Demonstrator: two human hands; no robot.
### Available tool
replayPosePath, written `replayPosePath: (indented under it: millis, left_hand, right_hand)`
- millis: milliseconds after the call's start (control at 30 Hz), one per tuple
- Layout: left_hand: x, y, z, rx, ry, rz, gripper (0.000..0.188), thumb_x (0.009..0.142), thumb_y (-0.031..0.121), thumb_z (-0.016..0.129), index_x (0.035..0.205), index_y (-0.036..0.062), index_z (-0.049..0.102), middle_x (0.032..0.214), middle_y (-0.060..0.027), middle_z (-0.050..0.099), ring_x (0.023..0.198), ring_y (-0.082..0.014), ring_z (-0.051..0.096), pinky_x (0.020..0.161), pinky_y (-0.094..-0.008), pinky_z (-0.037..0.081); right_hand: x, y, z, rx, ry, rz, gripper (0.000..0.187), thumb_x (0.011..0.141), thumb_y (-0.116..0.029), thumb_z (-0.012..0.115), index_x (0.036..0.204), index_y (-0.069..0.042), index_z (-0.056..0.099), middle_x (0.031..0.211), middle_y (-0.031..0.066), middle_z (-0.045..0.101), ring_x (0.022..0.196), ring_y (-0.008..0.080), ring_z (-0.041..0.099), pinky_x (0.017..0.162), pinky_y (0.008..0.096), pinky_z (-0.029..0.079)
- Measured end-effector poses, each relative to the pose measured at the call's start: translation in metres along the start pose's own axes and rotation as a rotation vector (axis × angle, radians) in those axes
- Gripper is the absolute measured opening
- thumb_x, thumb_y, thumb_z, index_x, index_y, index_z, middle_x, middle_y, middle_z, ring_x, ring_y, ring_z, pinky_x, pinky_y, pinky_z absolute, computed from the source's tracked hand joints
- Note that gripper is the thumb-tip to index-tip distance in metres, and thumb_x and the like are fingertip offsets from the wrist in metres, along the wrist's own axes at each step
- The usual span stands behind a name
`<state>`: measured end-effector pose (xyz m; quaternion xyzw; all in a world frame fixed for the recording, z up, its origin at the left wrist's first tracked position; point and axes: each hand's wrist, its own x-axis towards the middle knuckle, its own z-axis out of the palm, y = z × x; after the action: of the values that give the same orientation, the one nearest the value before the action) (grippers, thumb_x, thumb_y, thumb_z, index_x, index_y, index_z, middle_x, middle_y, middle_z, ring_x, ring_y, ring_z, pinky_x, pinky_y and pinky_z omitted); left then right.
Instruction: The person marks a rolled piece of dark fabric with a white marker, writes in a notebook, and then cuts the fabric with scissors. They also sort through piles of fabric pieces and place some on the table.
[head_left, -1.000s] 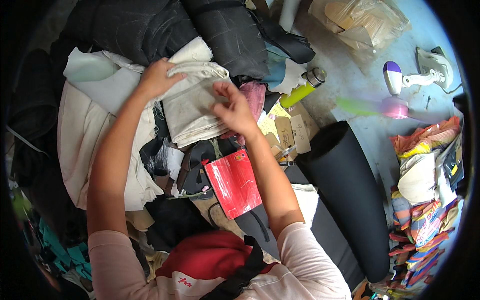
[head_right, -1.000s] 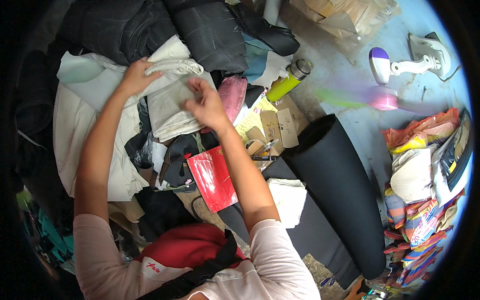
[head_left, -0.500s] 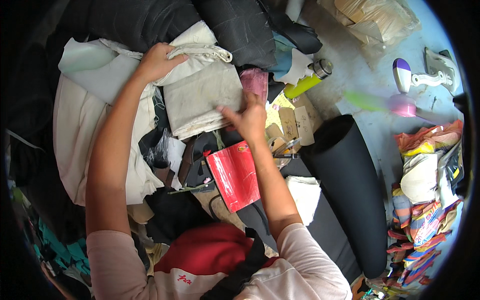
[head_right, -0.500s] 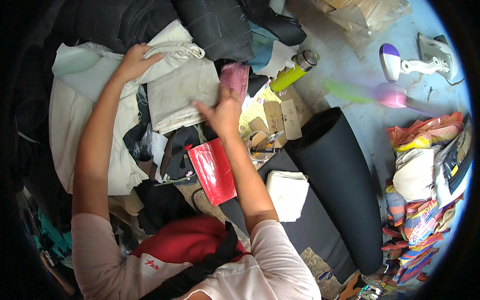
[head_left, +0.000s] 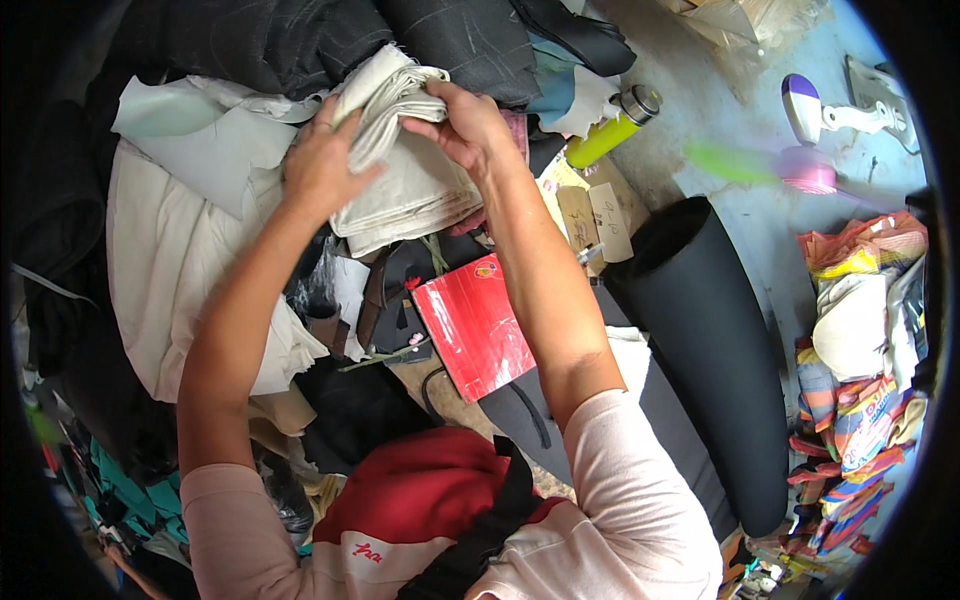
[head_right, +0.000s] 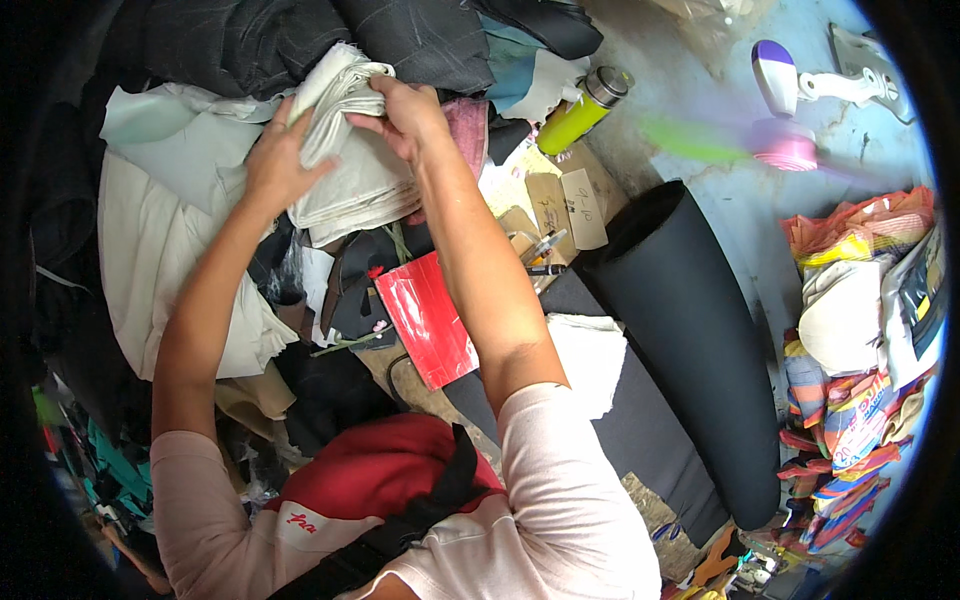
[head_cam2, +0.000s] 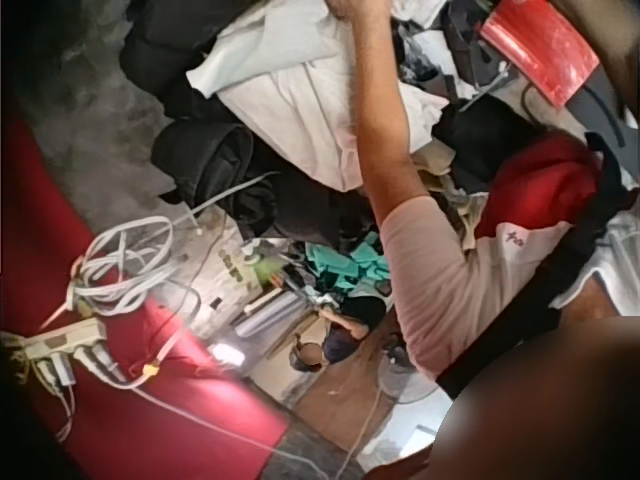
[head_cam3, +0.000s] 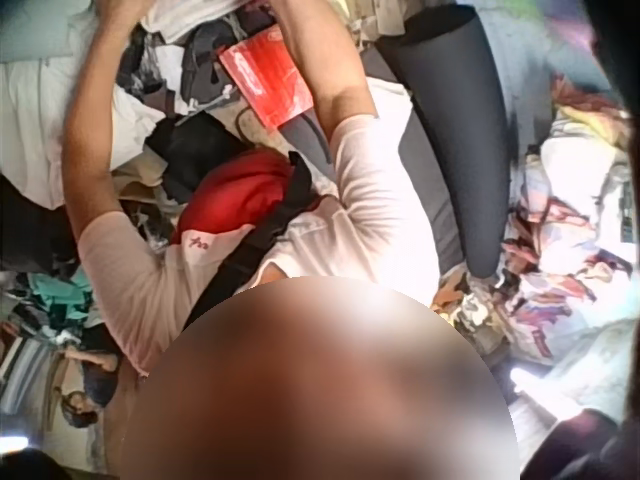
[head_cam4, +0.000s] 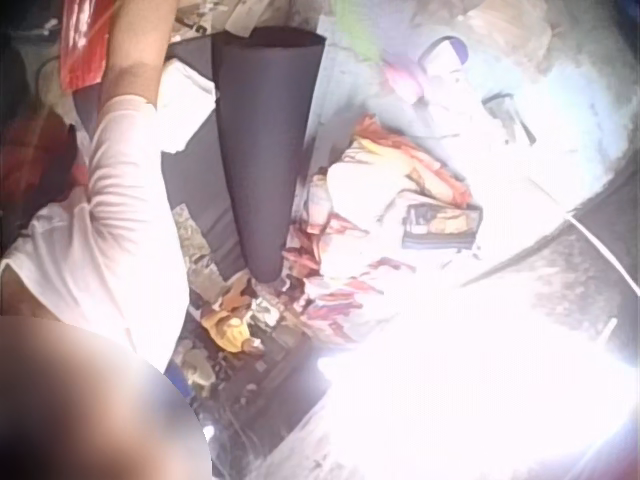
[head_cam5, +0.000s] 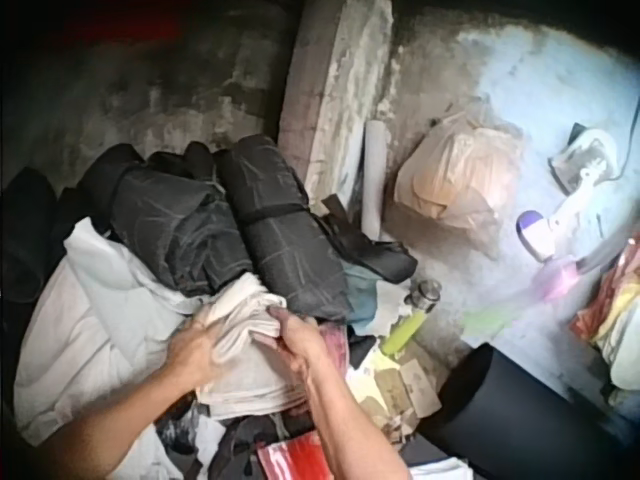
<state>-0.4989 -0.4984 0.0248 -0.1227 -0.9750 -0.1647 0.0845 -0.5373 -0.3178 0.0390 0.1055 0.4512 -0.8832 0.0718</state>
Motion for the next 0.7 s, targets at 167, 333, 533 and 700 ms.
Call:
replayPosePath:
  millis: [167, 333, 533, 700]
  left_hand:
    - [0.05, -0.047, -0.007, -0.332, -0.004, -0.045, 0.057, 0.071, 0.026, 0.074, 0.119, -0.0001, 0.059, 0.118, -0.0197, 0.058, 0.107, -0.0295, 0.058, 0.093, -0.0341, 0.044]
    - [0.072, -0.055, -0.022, -0.662, -0.227, -0.175, 0.049, 0.072, 0.011, 0.072, 0.118, -0.0011, 0.06, 0.1, -0.0136, 0.067, 0.089, -0.0204, 0.064, 0.081, -0.0303, 0.05]
    - [0.073, -0.053, -0.026, -0.743, -0.258, -0.218, 0.047, 0.072, 0.008, 0.072, 0.117, -0.0006, 0.06, 0.102, -0.0126, 0.066, 0.085, -0.0177, 0.064, 0.078, -0.0305, 0.051]
    - [0.074, -0.056, -0.025, -0.829, -0.323, -0.287, 0.047, 0.074, 0.01, 0.072, 0.117, -0.0037, 0.058, 0.104, -0.0145, 0.066, 0.088, -0.0194, 0.065, 0.077, -0.0304, 0.053]
  right_hand:
    - [-0.05, 0.011, -0.058, -0.894, -0.155, -0.072, 0.066, 0.069, -0.03, 0.081, 0.116, 0.006, 0.052, 0.1, 0.0147, 0.062, 0.087, 0.0225, 0.062, 0.069, 0.0364, 0.053]
    - [-0.076, 0.048, -0.079, -1.482, 0.018, -0.696, 0.079, 0.054, -0.022, 0.086, 0.117, 0.007, 0.049, 0.103, 0.0232, 0.058, 0.097, 0.0348, 0.058, 0.084, 0.0398, 0.047]
    - [-0.057, 0.055, -0.071, -1.672, 0.263, -0.278, 0.06, 0.063, -0.022, 0.08, 0.109, 0.008, 0.055, 0.075, 0.0187, 0.064, 0.062, 0.0331, 0.063, 0.063, 0.0381, 0.052]
    - [-0.069, 0.047, -0.069, -0.813, 0.199, 0.005, 0.042, 0.07, -0.014, 0.073, 0.102, 0.008, 0.057, 0.067, 0.0117, 0.062, 0.056, 0.0209, 0.062, 0.049, 0.0324, 0.051]
